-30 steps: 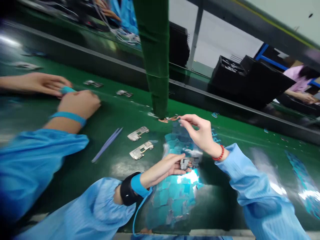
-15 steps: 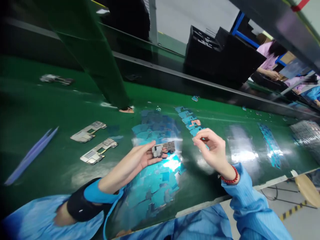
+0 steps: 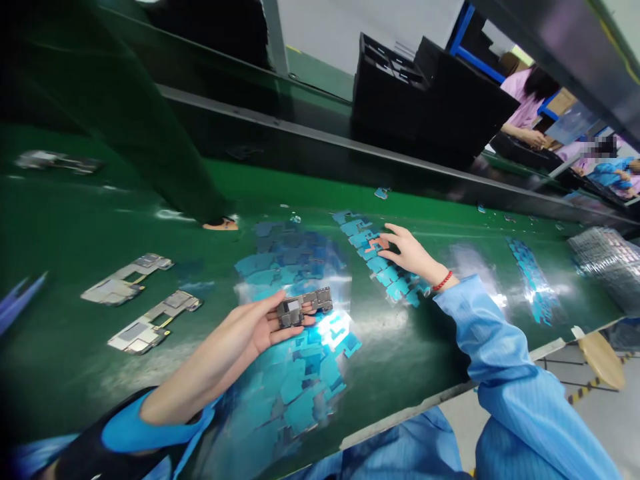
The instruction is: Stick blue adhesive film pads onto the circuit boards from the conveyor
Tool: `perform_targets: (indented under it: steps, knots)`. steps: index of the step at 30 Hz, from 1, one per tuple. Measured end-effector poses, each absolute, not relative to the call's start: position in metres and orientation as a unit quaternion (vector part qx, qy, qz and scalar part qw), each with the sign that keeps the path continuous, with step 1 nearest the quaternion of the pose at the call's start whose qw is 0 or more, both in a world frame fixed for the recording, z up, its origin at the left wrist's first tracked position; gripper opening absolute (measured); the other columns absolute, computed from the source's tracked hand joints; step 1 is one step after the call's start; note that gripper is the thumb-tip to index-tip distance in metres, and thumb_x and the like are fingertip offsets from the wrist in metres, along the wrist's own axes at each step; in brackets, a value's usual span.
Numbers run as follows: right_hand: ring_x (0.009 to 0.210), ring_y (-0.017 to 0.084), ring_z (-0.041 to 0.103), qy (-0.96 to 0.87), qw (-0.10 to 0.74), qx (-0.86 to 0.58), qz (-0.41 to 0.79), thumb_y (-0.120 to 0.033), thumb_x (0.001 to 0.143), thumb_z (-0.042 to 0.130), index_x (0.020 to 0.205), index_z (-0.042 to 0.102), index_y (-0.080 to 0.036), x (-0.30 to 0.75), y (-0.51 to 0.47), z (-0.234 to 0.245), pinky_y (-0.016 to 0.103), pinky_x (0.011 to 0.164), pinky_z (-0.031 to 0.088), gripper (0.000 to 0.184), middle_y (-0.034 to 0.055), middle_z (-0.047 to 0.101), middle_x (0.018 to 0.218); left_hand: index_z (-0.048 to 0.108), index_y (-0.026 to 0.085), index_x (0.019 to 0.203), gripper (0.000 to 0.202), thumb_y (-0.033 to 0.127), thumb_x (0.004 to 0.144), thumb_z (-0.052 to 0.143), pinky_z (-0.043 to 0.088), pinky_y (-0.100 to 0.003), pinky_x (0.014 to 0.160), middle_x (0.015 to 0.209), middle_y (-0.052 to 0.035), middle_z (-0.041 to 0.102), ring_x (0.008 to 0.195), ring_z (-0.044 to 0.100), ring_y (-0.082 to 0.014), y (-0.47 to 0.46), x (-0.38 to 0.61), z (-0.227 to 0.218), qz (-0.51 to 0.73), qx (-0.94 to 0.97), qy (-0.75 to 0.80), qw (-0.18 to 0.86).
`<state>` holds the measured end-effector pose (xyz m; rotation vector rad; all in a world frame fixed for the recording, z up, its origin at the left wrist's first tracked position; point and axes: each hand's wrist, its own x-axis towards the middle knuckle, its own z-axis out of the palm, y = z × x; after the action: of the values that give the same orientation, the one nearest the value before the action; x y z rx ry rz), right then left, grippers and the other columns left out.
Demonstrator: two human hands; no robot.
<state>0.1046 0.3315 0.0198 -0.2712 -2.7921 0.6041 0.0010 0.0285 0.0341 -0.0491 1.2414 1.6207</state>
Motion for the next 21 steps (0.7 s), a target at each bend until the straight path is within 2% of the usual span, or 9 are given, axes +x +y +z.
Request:
perform_targets:
  steps: [3,6,9,14,18,21]
  knots:
    - [0.126,0.028,0.054,-0.966,0.121,-0.08,0.216,-0.034,0.084,0.066,0.103,0.073,-0.026,0.102,0.335,0.015,0.046,0.102,0.046,0.022,0.0093,0.065,0.122,0.072,0.009,0.079,0.025,0.022,0.09,0.054,0.06,-0.03,0.071,0.082,-0.0117,0.077,0.073,0.071,-0.0199,0.028,0.001,0.032,0.681,-0.021,0.508,0.526]
    - [0.121,0.025,0.058,-0.962,0.132,-0.078,0.224,-0.034,0.087,0.062,0.095,0.074,-0.026,0.102,0.335,0.012,0.043,0.1,0.048,0.017,0.0071,0.069,0.114,0.073,0.011,0.079,0.024,0.025,0.089,0.056,0.06,-0.029,0.071,0.082,-0.0108,0.077,0.076,0.071,-0.02,0.028,0.001,0.031,0.682,-0.013,0.5,0.534]
    - [0.115,0.024,0.062,-0.96,0.145,-0.08,0.227,-0.036,0.088,0.061,0.093,0.073,-0.024,0.103,0.335,0.009,0.042,0.099,0.048,0.018,0.0083,0.067,0.119,0.073,0.011,0.08,0.023,0.026,0.088,0.058,0.059,-0.029,0.071,0.083,-0.0108,0.076,0.077,0.071,-0.02,0.027,0.001,0.03,0.681,-0.008,0.499,0.536]
    - [0.117,0.025,0.06,-0.962,0.146,-0.069,0.221,-0.036,0.089,0.059,0.099,0.068,-0.022,0.104,0.331,0.012,0.042,0.101,0.046,0.019,0.0105,0.066,0.12,0.072,0.011,0.081,0.023,0.029,0.087,0.059,0.059,-0.032,0.072,0.086,-0.012,0.076,0.079,0.071,-0.0215,0.025,0.001,0.028,0.683,-0.004,0.497,0.535]
    - [0.122,0.026,0.056,-0.963,0.145,-0.06,0.218,-0.037,0.083,0.066,0.097,0.065,-0.023,0.103,0.318,0.017,0.044,0.104,0.045,0.02,0.0087,0.065,0.118,0.071,0.012,0.078,0.024,0.026,0.09,0.056,0.06,-0.032,0.072,0.085,-0.0108,0.077,0.078,0.071,-0.021,0.025,0.001,0.028,0.687,-0.004,0.495,0.532]
    - [0.126,0.027,0.052,-0.96,0.155,-0.059,0.226,-0.037,0.079,0.071,0.103,0.062,-0.025,0.103,0.307,0.02,0.046,0.105,0.044,0.028,0.0078,0.066,0.114,0.072,0.012,0.076,0.028,0.023,0.092,0.052,0.06,-0.03,0.071,0.082,-0.0103,0.077,0.075,0.072,-0.0199,0.026,0.001,0.028,0.687,-0.011,0.493,0.534]
